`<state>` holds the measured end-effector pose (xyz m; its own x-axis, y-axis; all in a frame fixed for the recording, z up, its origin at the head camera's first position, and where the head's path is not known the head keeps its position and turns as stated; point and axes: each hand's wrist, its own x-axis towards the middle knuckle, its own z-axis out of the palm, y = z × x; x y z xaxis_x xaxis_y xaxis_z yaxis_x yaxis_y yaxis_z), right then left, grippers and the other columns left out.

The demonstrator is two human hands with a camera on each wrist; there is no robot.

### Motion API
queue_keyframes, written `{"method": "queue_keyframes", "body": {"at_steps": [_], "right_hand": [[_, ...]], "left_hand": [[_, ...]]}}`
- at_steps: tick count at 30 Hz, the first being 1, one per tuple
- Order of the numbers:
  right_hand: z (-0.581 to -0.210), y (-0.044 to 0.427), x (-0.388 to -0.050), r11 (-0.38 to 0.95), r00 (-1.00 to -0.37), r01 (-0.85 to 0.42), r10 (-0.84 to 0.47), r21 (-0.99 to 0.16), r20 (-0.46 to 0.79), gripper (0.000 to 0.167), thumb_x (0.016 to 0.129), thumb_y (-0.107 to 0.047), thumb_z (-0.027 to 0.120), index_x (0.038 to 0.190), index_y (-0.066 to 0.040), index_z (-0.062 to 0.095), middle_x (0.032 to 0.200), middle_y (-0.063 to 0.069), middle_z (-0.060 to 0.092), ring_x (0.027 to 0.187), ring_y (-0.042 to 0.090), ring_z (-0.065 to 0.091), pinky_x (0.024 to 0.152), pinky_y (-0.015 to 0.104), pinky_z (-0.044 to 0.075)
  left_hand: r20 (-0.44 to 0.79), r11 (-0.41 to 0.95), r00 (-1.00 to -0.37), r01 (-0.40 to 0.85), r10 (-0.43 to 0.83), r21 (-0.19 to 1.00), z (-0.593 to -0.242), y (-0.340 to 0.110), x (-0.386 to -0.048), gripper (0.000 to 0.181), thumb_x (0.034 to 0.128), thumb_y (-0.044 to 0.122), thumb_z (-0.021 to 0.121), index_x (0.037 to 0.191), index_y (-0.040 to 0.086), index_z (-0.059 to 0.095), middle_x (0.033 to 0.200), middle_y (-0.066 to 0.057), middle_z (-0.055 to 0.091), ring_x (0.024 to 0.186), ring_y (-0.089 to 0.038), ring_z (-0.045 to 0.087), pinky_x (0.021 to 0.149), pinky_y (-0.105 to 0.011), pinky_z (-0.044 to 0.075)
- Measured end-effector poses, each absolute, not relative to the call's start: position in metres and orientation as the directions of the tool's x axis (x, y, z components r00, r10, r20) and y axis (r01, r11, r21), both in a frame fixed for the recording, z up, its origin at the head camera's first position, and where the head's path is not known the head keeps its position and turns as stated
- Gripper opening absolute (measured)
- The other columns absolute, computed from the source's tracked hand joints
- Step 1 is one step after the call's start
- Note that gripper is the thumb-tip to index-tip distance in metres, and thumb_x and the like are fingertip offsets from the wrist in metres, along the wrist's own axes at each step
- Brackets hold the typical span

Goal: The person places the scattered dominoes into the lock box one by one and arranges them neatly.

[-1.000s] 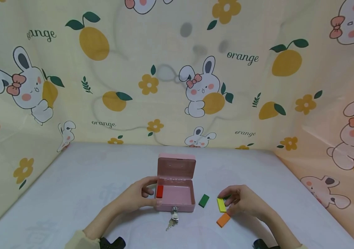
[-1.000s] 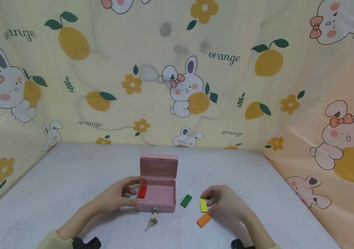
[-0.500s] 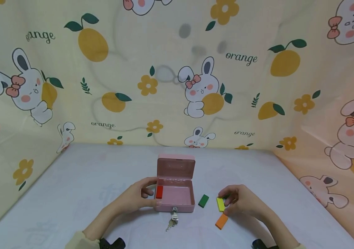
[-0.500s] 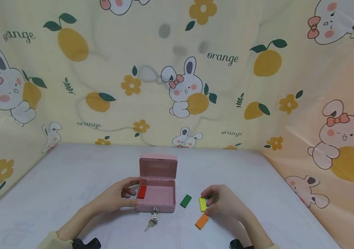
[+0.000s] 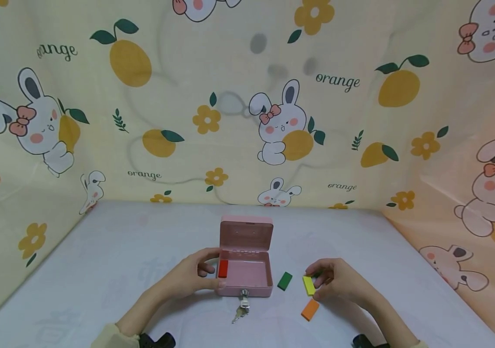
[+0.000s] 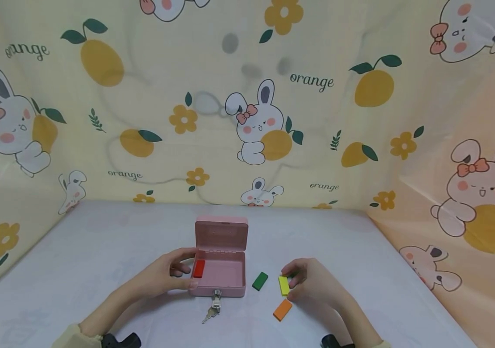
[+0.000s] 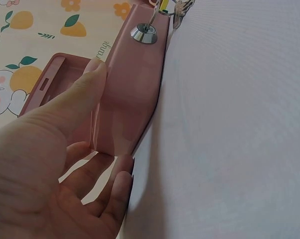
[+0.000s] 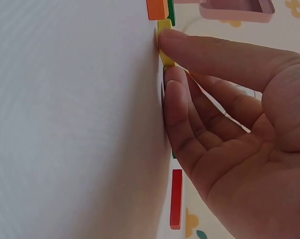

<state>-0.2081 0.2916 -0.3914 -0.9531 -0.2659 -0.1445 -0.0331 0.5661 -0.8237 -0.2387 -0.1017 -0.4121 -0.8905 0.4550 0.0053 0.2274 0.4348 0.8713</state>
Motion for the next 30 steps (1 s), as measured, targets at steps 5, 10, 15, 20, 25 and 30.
{"method": "queue_keyframes", "body": {"at_steps": [5, 10, 15, 20, 25, 30], "right_hand": [[-0.392, 0.2916, -0.2077, 0.568, -0.953, -0.034, -0.266, -0.822, -0.144, 0.051, 0.065, -0.002, 0.09, 0.111, -0.003, 0.068, 0.098, 0.008, 0.064, 0.083, 0.025, 0.058, 0.071, 0.03, 0.052], [-0.3923, 0.2921, -0.2078, 0.564, -0.951, -0.041, -0.276, -0.824, -0.142, 0.05, 0.066, -0.001, 0.089, 0.112, -0.003, 0.068, 0.098, 0.008, 0.064, 0.083, 0.025, 0.058, 0.071, 0.03, 0.052], [-0.3925, 0.2921, -0.2078, 0.565, -0.949, -0.052, -0.284, -0.823, -0.135, 0.05, 0.067, -0.001, 0.089, 0.112, -0.002, 0.068, 0.096, 0.009, 0.064, 0.083, 0.025, 0.057, 0.071, 0.031, 0.052], [-0.3922, 0.2925, -0.2082, 0.563, -0.949, -0.059, -0.289, -0.824, -0.13, 0.05, 0.067, -0.004, 0.09, 0.112, -0.003, 0.068, 0.096, 0.008, 0.065, 0.083, 0.026, 0.058, 0.072, 0.031, 0.052], [-0.3907, 0.2926, -0.2076, 0.553, -0.946, -0.063, -0.299, -0.83, -0.127, 0.05, 0.069, -0.008, 0.089, 0.114, -0.002, 0.067, 0.098, 0.008, 0.065, 0.085, 0.026, 0.059, 0.073, 0.031, 0.052], [-0.3893, 0.2944, -0.206, 0.532, -0.949, -0.065, -0.294, -0.844, -0.113, 0.051, 0.071, -0.007, 0.088, 0.116, 0.001, 0.065, 0.102, 0.008, 0.065, 0.09, 0.028, 0.059, 0.072, 0.031, 0.053]], "left_hand": [[0.0, 0.441, -0.891, 0.225, 0.454, 0.869, -0.4115, -0.1007, -0.2386, 0.082, 0.0769, 0.038, 0.085, 0.146, 0.018, 0.046, 0.139, -0.004, 0.052, 0.107, -0.021, 0.056, 0.09, -0.043, 0.049], [0.003, 0.442, -0.89, 0.228, 0.455, 0.867, -0.4118, -0.101, -0.2388, 0.081, 0.0772, 0.038, 0.085, 0.146, 0.019, 0.046, 0.139, -0.004, 0.052, 0.106, -0.021, 0.056, 0.09, -0.043, 0.049], [0.01, 0.435, -0.888, 0.234, 0.46, 0.87, -0.4111, -0.1017, -0.2383, 0.081, 0.0777, 0.036, 0.085, 0.146, 0.018, 0.046, 0.139, -0.004, 0.052, 0.106, -0.021, 0.056, 0.09, -0.043, 0.049], [0.011, 0.434, -0.888, 0.236, 0.46, 0.87, -0.412, -0.1018, -0.239, 0.082, 0.0771, 0.038, 0.085, 0.146, 0.019, 0.046, 0.139, -0.004, 0.052, 0.106, -0.021, 0.056, 0.09, -0.043, 0.049], [0.006, 0.442, -0.888, 0.234, 0.459, 0.866, -0.4134, -0.1023, -0.2402, 0.083, 0.0766, 0.041, 0.084, 0.147, 0.02, 0.046, 0.139, -0.003, 0.052, 0.106, -0.02, 0.056, 0.09, -0.042, 0.049], [-0.001, 0.449, -0.891, 0.229, 0.455, 0.864, -0.4139, -0.1024, -0.2405, 0.083, 0.0762, 0.042, 0.085, 0.147, 0.019, 0.046, 0.138, -0.003, 0.052, 0.106, -0.02, 0.056, 0.089, -0.041, 0.05]]}}
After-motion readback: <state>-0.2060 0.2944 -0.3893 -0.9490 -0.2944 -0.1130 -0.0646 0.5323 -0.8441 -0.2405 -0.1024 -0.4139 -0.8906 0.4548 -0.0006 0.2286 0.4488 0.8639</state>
